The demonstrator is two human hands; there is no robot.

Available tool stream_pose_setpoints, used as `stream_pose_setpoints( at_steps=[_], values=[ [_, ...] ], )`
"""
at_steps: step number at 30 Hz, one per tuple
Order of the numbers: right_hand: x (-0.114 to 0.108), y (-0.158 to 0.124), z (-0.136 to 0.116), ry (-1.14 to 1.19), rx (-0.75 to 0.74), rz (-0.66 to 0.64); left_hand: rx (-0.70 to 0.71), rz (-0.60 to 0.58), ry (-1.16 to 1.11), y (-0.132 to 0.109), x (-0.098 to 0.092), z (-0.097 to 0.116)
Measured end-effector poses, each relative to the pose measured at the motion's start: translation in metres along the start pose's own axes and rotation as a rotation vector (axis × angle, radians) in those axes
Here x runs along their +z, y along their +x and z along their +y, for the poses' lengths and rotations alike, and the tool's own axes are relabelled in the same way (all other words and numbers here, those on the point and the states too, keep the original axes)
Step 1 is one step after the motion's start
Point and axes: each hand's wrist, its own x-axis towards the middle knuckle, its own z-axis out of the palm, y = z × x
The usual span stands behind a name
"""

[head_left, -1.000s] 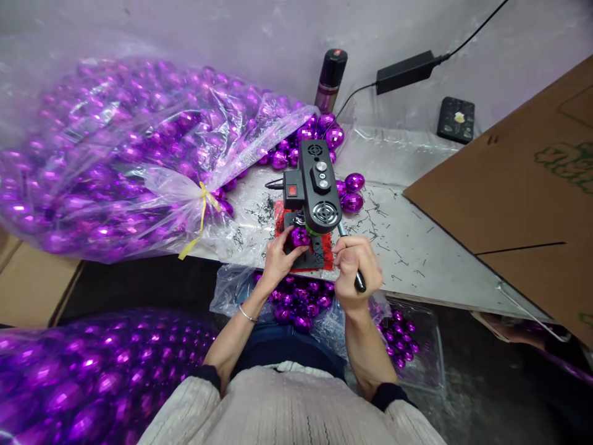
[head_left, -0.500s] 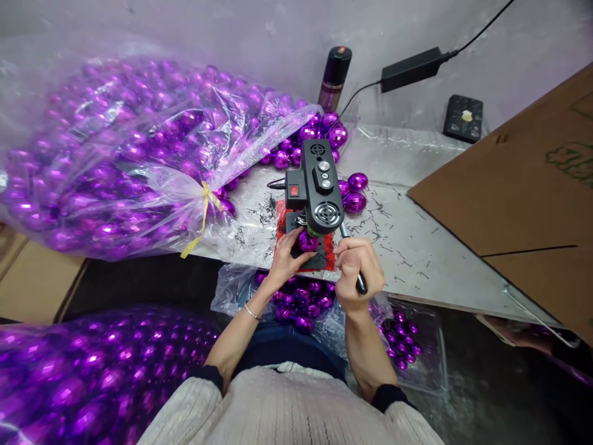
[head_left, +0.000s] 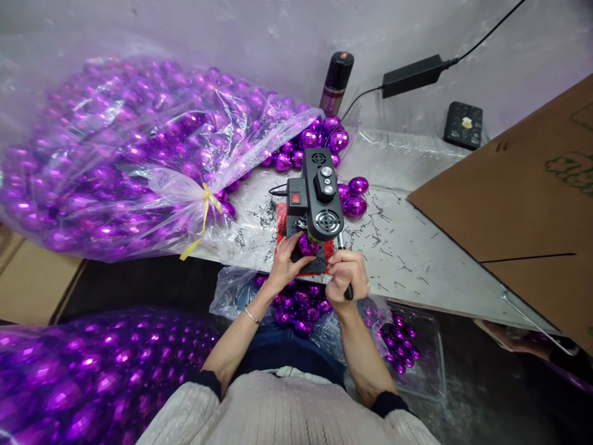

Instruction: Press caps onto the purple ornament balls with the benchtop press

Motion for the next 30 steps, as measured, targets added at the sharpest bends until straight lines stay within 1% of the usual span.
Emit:
stream_pose_setpoints(
  at_steps=[5, 9, 12, 15, 19, 22, 25, 27, 30],
  values=[
    [0.008, -0.01, 0.013, -0.009, -0.044, 0.103, 0.044, -0.015, 0.044, 0.0, 0.0, -0.002],
    [0.012, -0.014, 0.017, 0.011, -0.053, 0.134, 0.052, -0.014, 0.051, -0.001, 0.0, -0.003],
    [0.013, -0.019, 0.021, 0.029, -0.013, 0.125, 0.029, -0.004, 0.037, 0.0, 0.0, -0.003],
    [0.014, -0.026, 0.024, 0.048, 0.023, 0.118, 0.035, 0.002, 0.04, 0.001, 0.001, -0.003],
    [0.016, -0.029, 0.026, 0.034, -0.019, 0.09, 0.056, 0.001, 0.032, 0.002, 0.002, -0.005],
    [0.012, -0.016, 0.016, 0.039, 0.004, 0.085, 0.062, 0.003, 0.018, 0.005, 0.003, -0.006],
    [0.003, 0.008, -0.003, 0.029, 0.043, 0.034, 0.074, -0.007, 0.006, 0.003, 0.002, -0.004],
    [-0.002, 0.027, -0.016, 0.011, 0.083, 0.011, 0.085, -0.003, -0.004, -0.006, -0.001, -0.004],
    [-0.006, 0.047, -0.031, 0.005, 0.131, -0.053, 0.107, 0.042, 0.029, -0.033, -0.011, -0.009]
  ],
)
